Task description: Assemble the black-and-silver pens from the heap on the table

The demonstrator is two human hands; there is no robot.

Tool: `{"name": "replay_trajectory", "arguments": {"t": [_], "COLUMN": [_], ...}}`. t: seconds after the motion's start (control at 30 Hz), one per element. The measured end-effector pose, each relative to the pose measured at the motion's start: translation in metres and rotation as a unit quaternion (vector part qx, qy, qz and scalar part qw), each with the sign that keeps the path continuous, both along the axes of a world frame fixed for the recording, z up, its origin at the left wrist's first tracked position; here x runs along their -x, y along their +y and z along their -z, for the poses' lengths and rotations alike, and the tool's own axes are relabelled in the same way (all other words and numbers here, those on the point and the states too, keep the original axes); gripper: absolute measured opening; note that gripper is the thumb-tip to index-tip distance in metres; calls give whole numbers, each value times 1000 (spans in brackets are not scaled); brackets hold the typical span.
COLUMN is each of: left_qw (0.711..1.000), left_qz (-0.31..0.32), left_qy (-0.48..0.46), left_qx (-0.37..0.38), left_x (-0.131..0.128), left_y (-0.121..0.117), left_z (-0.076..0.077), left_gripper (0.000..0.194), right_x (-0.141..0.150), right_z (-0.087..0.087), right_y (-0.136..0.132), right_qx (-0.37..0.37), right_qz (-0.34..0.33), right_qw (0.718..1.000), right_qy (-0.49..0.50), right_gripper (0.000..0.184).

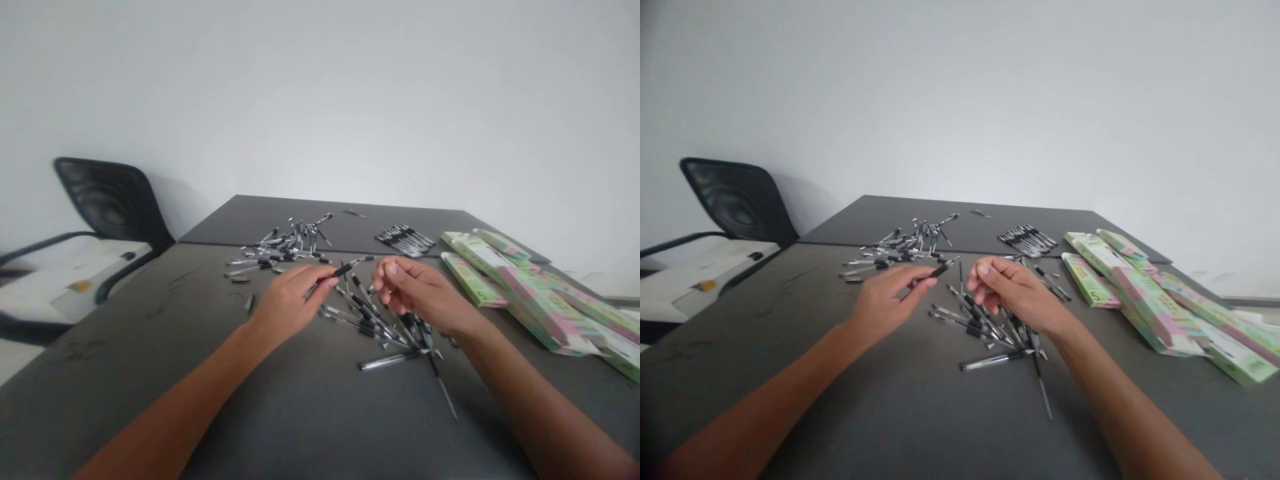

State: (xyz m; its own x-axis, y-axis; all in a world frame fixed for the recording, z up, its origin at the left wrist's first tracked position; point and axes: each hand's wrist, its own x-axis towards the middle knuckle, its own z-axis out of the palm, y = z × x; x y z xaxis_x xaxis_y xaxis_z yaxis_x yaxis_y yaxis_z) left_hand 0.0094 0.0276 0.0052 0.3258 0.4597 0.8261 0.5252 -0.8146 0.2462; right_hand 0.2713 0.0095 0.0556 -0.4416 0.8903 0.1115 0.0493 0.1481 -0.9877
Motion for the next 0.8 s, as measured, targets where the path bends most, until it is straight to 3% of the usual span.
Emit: {"name": "replay_trajectory", "arguments": {"t": [0.27,0.57,0.8], "left_qw": [998,995,996], "left_qz": [9,31,43], "left_qy": [70,90,75], "left_qx": [3,11,-3], "left_x": [-11,-17,-18], "left_y": [-19,-27,-32], "left_z": [-8,-8,-10], "left_gripper": [13,12,11], "right_x": [-16,-21,-20], "right_z": [12,9,3], "right_y": [-3,-6,-10], "right_qx": [-51,-144,-188], "right_qz": [134,109,87], "right_qw": [990,984,978], "right_qy": [-13,6,5], "right_gripper": [29,18,19]}}
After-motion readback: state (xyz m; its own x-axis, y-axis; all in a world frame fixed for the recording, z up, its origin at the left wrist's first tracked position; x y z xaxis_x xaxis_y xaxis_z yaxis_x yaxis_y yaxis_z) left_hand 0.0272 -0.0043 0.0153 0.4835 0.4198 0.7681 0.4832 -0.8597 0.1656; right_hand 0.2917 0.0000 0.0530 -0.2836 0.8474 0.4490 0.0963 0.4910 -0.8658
